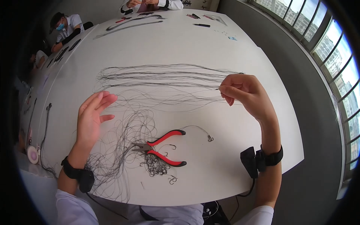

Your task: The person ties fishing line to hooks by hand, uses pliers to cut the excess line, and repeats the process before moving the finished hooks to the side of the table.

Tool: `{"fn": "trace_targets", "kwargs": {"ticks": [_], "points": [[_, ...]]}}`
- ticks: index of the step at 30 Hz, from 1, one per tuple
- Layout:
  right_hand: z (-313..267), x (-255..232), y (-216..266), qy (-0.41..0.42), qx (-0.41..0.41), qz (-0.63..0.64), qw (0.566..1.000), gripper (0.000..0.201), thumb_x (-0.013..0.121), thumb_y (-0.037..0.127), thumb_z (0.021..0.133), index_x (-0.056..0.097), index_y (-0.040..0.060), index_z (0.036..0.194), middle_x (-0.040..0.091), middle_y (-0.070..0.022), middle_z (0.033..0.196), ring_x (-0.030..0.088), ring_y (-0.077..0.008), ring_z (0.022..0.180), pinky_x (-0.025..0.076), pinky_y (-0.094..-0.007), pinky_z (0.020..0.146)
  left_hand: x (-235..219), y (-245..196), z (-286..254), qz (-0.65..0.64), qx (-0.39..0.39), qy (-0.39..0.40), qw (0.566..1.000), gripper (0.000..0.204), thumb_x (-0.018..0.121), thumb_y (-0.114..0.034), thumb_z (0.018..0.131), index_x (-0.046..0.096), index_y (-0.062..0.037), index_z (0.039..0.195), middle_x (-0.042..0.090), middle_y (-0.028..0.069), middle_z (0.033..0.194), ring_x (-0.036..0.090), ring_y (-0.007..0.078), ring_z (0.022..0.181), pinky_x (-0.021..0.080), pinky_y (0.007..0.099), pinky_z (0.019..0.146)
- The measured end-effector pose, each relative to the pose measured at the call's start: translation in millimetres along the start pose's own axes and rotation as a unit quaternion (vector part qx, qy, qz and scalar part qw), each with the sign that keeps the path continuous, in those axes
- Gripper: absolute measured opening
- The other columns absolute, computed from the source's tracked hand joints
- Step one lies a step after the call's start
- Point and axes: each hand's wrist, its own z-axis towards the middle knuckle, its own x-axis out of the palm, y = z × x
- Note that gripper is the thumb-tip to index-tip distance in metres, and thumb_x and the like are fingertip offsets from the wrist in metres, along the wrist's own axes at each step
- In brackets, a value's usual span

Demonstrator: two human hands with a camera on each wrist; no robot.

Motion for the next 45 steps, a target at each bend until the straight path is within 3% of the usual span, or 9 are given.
{"fn": "trace_targets", "kwargs": {"ticks": [4, 11, 14, 16, 23, 25, 29, 31, 45], "points": [[1, -16, -18, -0.004, 0.046, -0.091, 0.995, 0.018, 0.059, 0.013, 0.085, 0.065, 0.0004, 0.074, 0.059, -0.0027, 0.06, 0.055, -0.0093, 0.055, 0.044, -0.0221, 0.052, -9, 6, 12, -0.063, -0.005, -0.091, 0.994, 0.018, 0.05, -0.025, 0.092, 0.056, -0.0088, 0.096, 0.06, 0.0014, 0.084, 0.06, 0.0141, 0.091, 0.048, 0.0269, 0.065], [-8, -52, -41, -0.041, 0.147, -0.191, 0.97, 0.016, 0.061, 0.015, 0.081, 0.067, 0.0035, 0.071, 0.062, -0.003, 0.058, 0.058, -0.0097, 0.052, 0.042, -0.0224, 0.047, -45, 21, 32, -0.135, -0.083, 0.033, 0.987, 0.012, 0.048, -0.021, 0.092, 0.051, -0.0117, 0.086, 0.041, -0.0058, 0.065, 0.044, 0.0082, 0.063, 0.038, 0.0228, 0.05], [-11, -58, -45, -0.05, 0.177, -0.215, 0.959, 0.016, 0.062, 0.016, 0.079, 0.068, 0.0052, 0.069, 0.064, -0.0031, 0.06, 0.06, -0.0097, 0.053, 0.041, -0.0219, 0.047, -52, 29, 40, -0.161, -0.103, 0.011, 0.981, 0.01, 0.049, -0.019, 0.091, 0.051, -0.0112, 0.085, 0.048, -0.0047, 0.073, 0.051, 0.0111, 0.071, 0.036, 0.0211, 0.055], [-14, -61, -49, -0.025, 0.223, -0.235, 0.946, 0.016, 0.062, 0.016, 0.078, 0.068, 0.0055, 0.068, 0.065, -0.0029, 0.061, 0.061, -0.0102, 0.056, 0.041, -0.023, 0.047, -50, 30, 42, -0.168, -0.099, -0.103, 0.975, 0.011, 0.047, -0.017, 0.094, 0.052, -0.0091, 0.089, 0.055, -0.0012, 0.085, 0.058, 0.0139, 0.084, 0.045, 0.021, 0.061], [-13, -67, -65, -0.008, 0.264, -0.277, 0.924, 0.016, 0.063, 0.016, 0.08, 0.069, 0.0047, 0.07, 0.066, -0.0032, 0.061, 0.065, -0.0107, 0.056, 0.041, -0.0221, 0.045, -48, 31, 43, -0.176, -0.017, -0.117, 0.977, 0.026, 0.046, -0.017, 0.095, 0.05, 0.0008, 0.113, 0.049, 0.0135, 0.121, 0.047, 0.0227, 0.12, 0.047, 0.0326, 0.092], [-13, -67, -66, -0.008, 0.274, -0.273, 0.922, 0.017, 0.063, 0.017, 0.08, 0.069, 0.005, 0.07, 0.066, -0.0032, 0.062, 0.065, -0.0107, 0.057, 0.041, -0.0222, 0.045, -46, 26, 37, 0.039, 0.071, -0.118, 0.99, 0.038, 0.048, -0.017, 0.095, 0.045, 0.0006, 0.128, 0.04, 0.016, 0.134, 0.039, 0.0236, 0.126, 0.038, 0.0375, 0.102], [-12, -65, -64, -0.001, 0.294, -0.273, 0.916, 0.019, 0.063, 0.019, 0.081, 0.068, 0.0053, 0.07, 0.067, -0.0027, 0.064, 0.065, -0.0108, 0.06, 0.042, -0.0227, 0.048, -43, 23, 34, 0.184, 0.115, -0.086, 0.972, 0.045, 0.05, -0.017, 0.094, 0.04, -0.0029, 0.136, 0.035, 0.0146, 0.141, 0.036, 0.0239, 0.129, 0.029, 0.0384, 0.107], [-12, -66, -63, 0.001, 0.303, -0.275, 0.913, 0.021, 0.063, 0.021, 0.082, 0.068, 0.005, 0.069, 0.067, -0.0031, 0.065, 0.065, -0.011, 0.06, 0.043, -0.0234, 0.048, -38, 24, 33, 0.319, 0.176, -0.063, 0.929, 0.042, 0.051, -0.016, 0.093, 0.044, -0.0056, 0.133, 0.035, 0.0129, 0.14, 0.033, 0.0243, 0.13, 0.025, 0.038, 0.108], [-11, -55, -50, -0.039, 0.26, -0.36, 0.895, 0.012, 0.058, 0.012, 0.077, 0.065, 0.0026, 0.077, 0.063, -0.0059, 0.061, 0.06, -0.0131, 0.054, 0.046, -0.0252, 0.045, -32, 16, 21, 0.547, 0.209, -0.018, 0.811, 0.04, 0.06, -0.019, 0.087, 0.052, -0.0121, 0.126, 0.028, 0.0191, 0.145, 0.024, 0.0361, 0.136, 0.03, 0.0452, 0.106]]}}
